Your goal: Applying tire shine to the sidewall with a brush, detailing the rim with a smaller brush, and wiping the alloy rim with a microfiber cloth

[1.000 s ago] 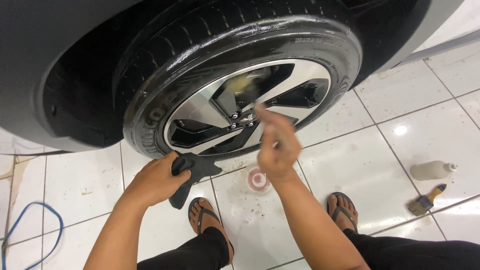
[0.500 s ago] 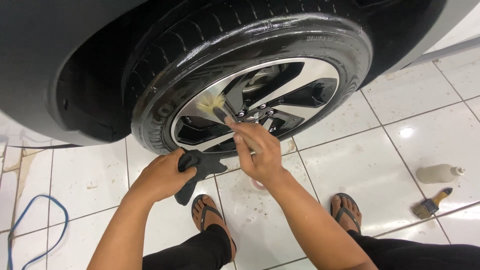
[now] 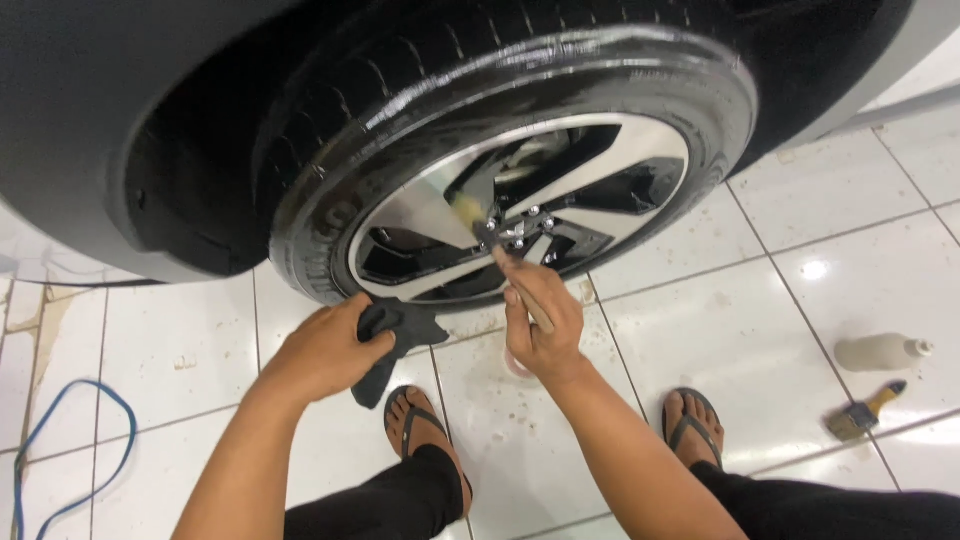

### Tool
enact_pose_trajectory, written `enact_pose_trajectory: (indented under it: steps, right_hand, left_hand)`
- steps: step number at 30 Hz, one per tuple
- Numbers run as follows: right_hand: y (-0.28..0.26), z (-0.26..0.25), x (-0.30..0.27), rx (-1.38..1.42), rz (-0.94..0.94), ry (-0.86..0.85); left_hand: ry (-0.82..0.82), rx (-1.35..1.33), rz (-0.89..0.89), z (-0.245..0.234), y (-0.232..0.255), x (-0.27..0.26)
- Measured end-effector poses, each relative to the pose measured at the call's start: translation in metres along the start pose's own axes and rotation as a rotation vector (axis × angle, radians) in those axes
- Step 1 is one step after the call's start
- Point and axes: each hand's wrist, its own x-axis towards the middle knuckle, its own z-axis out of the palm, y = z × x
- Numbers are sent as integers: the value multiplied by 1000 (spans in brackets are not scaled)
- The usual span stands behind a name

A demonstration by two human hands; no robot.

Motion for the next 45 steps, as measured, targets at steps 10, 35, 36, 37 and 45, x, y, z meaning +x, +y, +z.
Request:
enact_pose_trajectory:
  steps: [10,35,36,37,45]
  right_hand:
    - [15,-12,-3,-159,121,-217]
    - [-15,45,9,69,-104,-139]
    - [-16,44,4,125,-108,-83]
    - [-20,45,3,127,-96,-89]
    - [-20,62,-21,210,122,-230]
  left_hand:
    - [14,-45,-12,1,2,-1]
    - [-39,-32,-13,-5,-6,-3]
    - [-54,-12,-17,-1,-9,-1]
    - [-65,-14,-24,0,-11,-4]
    - [-39,8,-61,-9,-12,-11]
